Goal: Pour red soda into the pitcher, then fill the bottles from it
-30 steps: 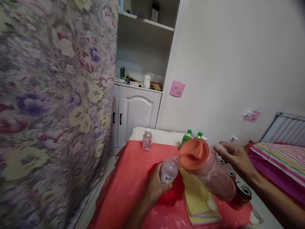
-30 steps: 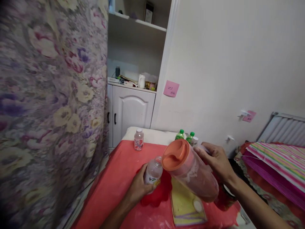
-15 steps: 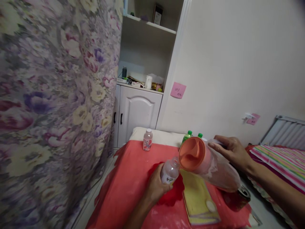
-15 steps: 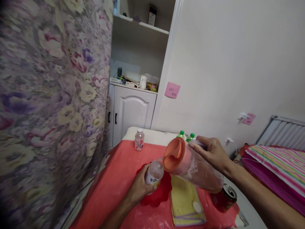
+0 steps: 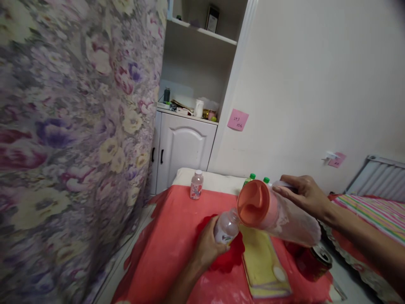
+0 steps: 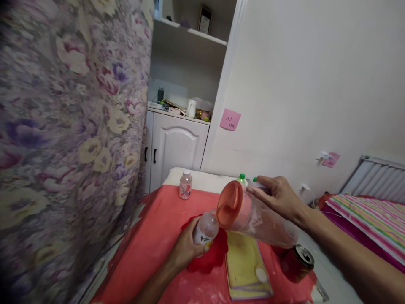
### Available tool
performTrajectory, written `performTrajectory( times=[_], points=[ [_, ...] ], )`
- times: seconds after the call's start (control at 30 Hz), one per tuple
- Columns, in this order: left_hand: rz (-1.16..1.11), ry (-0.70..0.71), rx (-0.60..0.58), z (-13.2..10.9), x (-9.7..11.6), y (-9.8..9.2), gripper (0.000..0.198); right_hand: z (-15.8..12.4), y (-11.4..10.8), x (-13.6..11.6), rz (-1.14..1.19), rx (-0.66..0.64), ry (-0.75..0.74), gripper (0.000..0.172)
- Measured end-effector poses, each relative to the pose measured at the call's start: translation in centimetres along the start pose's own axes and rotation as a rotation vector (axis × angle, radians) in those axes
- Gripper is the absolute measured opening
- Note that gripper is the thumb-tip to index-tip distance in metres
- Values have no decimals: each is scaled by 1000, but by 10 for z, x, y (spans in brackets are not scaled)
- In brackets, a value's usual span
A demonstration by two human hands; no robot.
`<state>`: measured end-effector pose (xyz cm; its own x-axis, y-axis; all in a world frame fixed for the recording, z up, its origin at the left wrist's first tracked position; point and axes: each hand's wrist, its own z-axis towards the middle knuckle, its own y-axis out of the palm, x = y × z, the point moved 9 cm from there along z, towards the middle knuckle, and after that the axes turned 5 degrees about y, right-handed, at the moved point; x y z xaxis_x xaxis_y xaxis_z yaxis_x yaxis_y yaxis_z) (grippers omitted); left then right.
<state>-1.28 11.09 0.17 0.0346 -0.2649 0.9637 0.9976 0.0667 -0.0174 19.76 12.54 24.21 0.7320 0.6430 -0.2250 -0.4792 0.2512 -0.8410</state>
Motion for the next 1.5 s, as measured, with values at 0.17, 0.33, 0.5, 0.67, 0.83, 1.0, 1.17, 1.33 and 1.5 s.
performTrajectory(
  times=[0.17, 0.33, 0.5, 0.67, 0.83, 1.0, 1.17, 1.33, 1.5],
  points=[
    [22, 26, -21, -1, 6, 2, 71, 3, -2, -6, -13, -15, -20, 45],
    [19, 31, -32, -1, 6, 3, 73, 4, -3, -7, -22, -21, -34, 43],
    [30, 22, -36, 0, -2, 4, 74, 5, -1, -6, -43, -43, -52, 43],
    [11, 30, -32, 0, -3, 5, 73, 6, -2, -8, -53, -48, -65, 43],
    [42, 19, -33, 0, -1, 5, 70, 6, -3, -10, -55, -53, -74, 41],
    [19, -5, -53, 1, -4, 8, 76, 7, -3, -10, -80, -63, -93, 41],
    [14, 5, -49, 0, -5, 8, 74, 7, -2, -10, -91, -73, -81, 42],
    [30, 24, -45, 1, -8, 7, 72, 8, -1, -9, -93, -80, -88, 42],
    [37, 11, -46, 0, -3, 7, 73, 10, -1, -11, -95, -84, -102, 42]
  ],
)
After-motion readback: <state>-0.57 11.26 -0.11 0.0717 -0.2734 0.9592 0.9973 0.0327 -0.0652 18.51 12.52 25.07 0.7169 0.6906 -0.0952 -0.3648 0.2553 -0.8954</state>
